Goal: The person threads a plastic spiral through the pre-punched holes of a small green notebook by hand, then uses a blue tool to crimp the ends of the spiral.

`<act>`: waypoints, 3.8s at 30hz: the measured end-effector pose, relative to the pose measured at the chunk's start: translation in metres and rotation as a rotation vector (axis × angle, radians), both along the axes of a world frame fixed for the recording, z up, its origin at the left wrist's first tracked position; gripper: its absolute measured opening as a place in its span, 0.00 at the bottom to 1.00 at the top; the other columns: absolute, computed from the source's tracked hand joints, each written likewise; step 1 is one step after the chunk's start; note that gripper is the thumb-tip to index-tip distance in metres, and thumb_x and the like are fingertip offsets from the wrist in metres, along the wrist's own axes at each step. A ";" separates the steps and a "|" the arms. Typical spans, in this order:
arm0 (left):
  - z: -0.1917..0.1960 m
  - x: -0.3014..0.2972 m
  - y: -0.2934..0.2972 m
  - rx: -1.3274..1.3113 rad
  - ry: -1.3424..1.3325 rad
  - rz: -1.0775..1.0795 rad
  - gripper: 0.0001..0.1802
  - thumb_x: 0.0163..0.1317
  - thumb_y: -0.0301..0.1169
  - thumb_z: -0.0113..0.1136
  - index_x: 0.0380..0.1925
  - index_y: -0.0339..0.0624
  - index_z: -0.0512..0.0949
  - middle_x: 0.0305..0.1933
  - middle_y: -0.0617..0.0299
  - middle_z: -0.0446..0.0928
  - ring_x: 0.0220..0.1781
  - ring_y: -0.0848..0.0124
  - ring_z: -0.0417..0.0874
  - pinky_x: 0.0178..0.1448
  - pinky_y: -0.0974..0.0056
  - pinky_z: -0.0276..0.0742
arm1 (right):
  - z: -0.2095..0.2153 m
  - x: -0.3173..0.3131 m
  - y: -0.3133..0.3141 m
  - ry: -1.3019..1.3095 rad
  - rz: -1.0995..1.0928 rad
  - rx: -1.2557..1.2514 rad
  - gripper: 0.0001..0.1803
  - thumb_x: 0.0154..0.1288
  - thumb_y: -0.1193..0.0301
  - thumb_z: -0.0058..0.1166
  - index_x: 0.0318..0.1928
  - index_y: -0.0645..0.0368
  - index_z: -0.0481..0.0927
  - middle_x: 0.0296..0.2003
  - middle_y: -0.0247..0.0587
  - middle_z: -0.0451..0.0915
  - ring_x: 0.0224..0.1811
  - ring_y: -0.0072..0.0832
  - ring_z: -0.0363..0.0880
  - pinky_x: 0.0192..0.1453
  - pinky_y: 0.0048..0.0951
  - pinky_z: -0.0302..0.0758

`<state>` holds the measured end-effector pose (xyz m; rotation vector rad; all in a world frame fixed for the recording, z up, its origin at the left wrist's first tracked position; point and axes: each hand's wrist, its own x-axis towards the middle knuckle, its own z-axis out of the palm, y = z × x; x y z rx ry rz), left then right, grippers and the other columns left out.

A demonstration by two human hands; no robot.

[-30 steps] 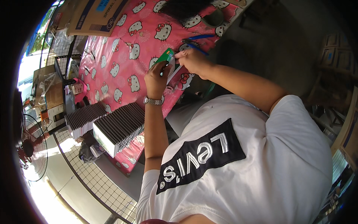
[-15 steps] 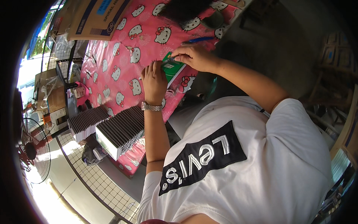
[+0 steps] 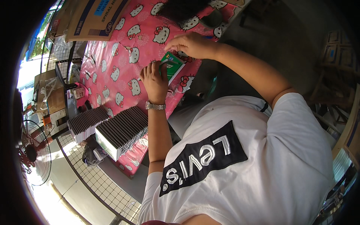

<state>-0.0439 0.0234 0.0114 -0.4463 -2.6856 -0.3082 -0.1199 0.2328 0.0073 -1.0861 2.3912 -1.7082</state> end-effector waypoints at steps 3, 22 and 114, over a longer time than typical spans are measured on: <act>-0.001 -0.001 0.000 0.001 0.004 0.004 0.10 0.62 0.34 0.60 0.39 0.42 0.76 0.37 0.57 0.77 0.44 0.57 0.77 0.59 0.50 0.66 | -0.004 0.000 -0.001 0.016 0.065 0.080 0.13 0.68 0.77 0.50 0.48 0.53 0.84 0.35 0.39 0.81 0.37 0.32 0.82 0.44 0.32 0.78; 0.007 0.005 0.012 0.067 -0.053 -0.124 0.11 0.63 0.28 0.58 0.45 0.40 0.73 0.38 0.56 0.79 0.43 0.56 0.79 0.59 0.51 0.68 | 0.029 0.027 -0.012 -0.159 -0.087 0.337 0.15 0.69 0.65 0.55 0.52 0.55 0.71 0.41 0.45 0.80 0.46 0.41 0.81 0.46 0.40 0.76; 0.023 0.035 -0.029 0.698 0.218 0.420 0.11 0.56 0.20 0.65 0.40 0.38 0.85 0.29 0.62 0.83 0.28 0.75 0.82 0.31 0.71 0.77 | 0.034 0.061 -0.049 0.158 0.068 -0.028 0.35 0.50 0.66 0.68 0.62 0.55 0.75 0.57 0.40 0.74 0.56 0.37 0.75 0.62 0.37 0.72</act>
